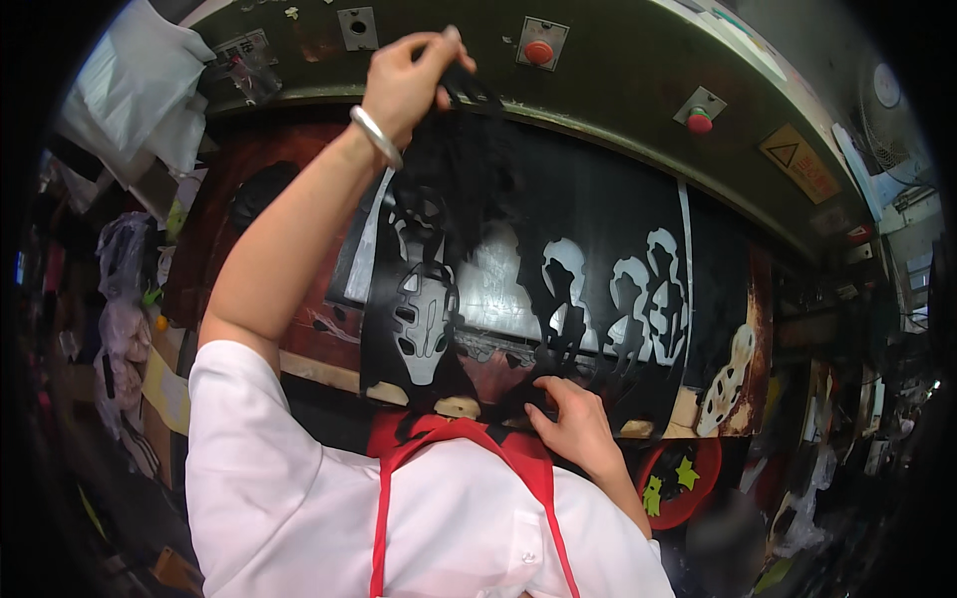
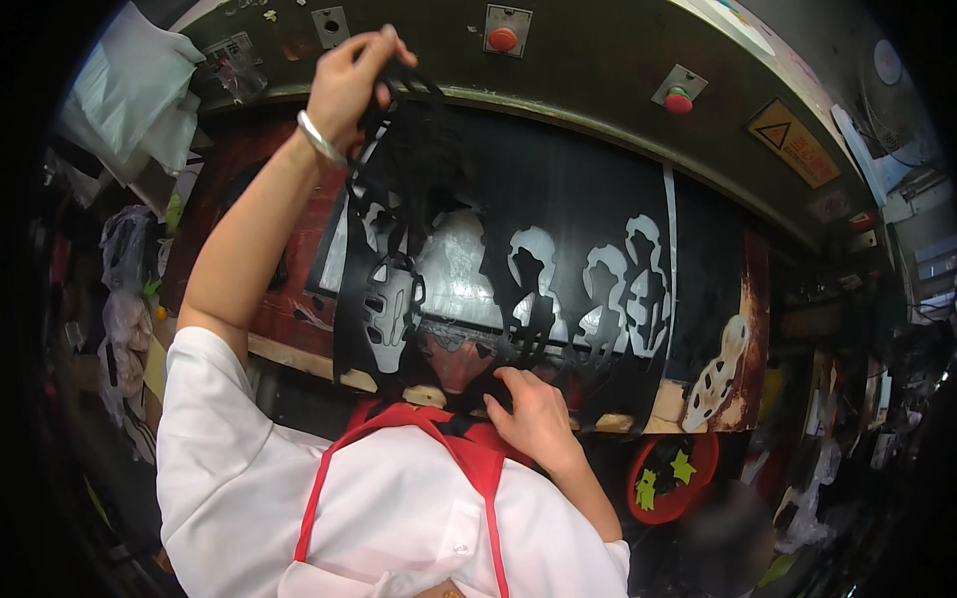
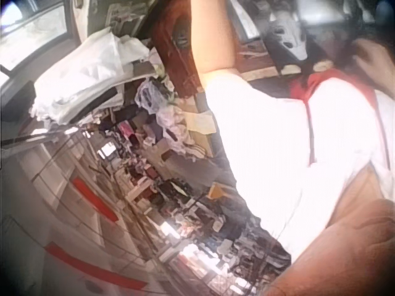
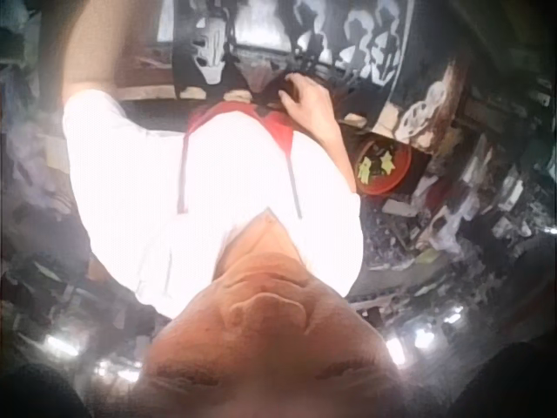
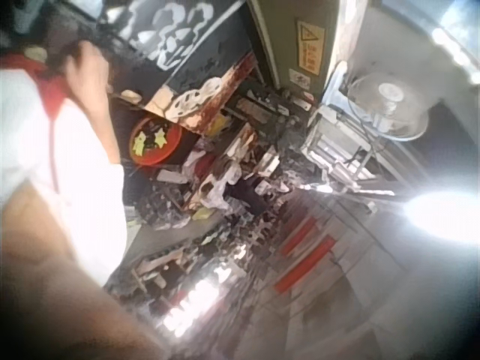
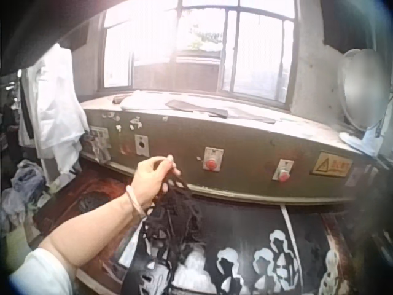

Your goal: The person repeatedly rubs the sole of a white shoe against a black rubber sheet on a machine. They periodically remove cut rubber pieces from the sheet and place them on a nearby table. The person continues this process with multiple shoe soles throughout the clip.

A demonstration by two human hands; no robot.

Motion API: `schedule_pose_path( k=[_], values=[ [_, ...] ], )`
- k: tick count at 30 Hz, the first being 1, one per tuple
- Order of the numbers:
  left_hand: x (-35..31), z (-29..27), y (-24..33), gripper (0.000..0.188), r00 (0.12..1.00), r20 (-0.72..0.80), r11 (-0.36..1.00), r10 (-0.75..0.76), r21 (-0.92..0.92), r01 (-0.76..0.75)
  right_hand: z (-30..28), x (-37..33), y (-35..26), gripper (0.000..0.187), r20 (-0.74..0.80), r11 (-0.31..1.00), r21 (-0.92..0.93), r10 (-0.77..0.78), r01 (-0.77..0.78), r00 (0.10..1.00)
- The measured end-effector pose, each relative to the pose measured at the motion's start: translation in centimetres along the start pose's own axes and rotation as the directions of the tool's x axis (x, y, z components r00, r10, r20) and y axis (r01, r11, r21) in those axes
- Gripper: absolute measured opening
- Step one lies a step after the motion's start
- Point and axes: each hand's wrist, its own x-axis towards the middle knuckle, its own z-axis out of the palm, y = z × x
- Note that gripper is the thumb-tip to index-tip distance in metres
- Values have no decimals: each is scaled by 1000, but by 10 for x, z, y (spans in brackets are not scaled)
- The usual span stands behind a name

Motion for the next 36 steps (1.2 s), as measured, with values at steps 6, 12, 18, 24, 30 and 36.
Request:
schedule_pose_path(
  k=[6, 12, 18, 24, 30, 36],
  values=[
    [74, -32, 109, 33, 941, -110, 947, 320, 49, -317, 16, 8, -17, 27, -274, 946, -72, -323, 315, 906],
    [3, -53, 78, 27, 836, 376, 699, 400, 464, -544, 60, 52, -17, 26, 299, 808, 587, -164, -45, 940],
    [-219, -53, -33, 29, 505, 713, 581, 487, 167, -797, 79, 87, 11, 13, 617, 502, 729, -187, -466, 764],
    [-293, -69, -84, 42, 620, 666, 653, 415, 257, -713, 100, 88, 18, 19, 465, 0, 859, -415, -511, 782],
    [-286, -66, -84, 39, 628, 621, 600, 468, 298, -742, 110, 85, 7, 25, 329, -129, 902, -416, -413, 848],
    [-278, -62, -76, 25, 869, 415, 880, 268, 262, -397, 74, 71, -27, 18, 425, 504, 817, -198, -280, 883]
  ],
)
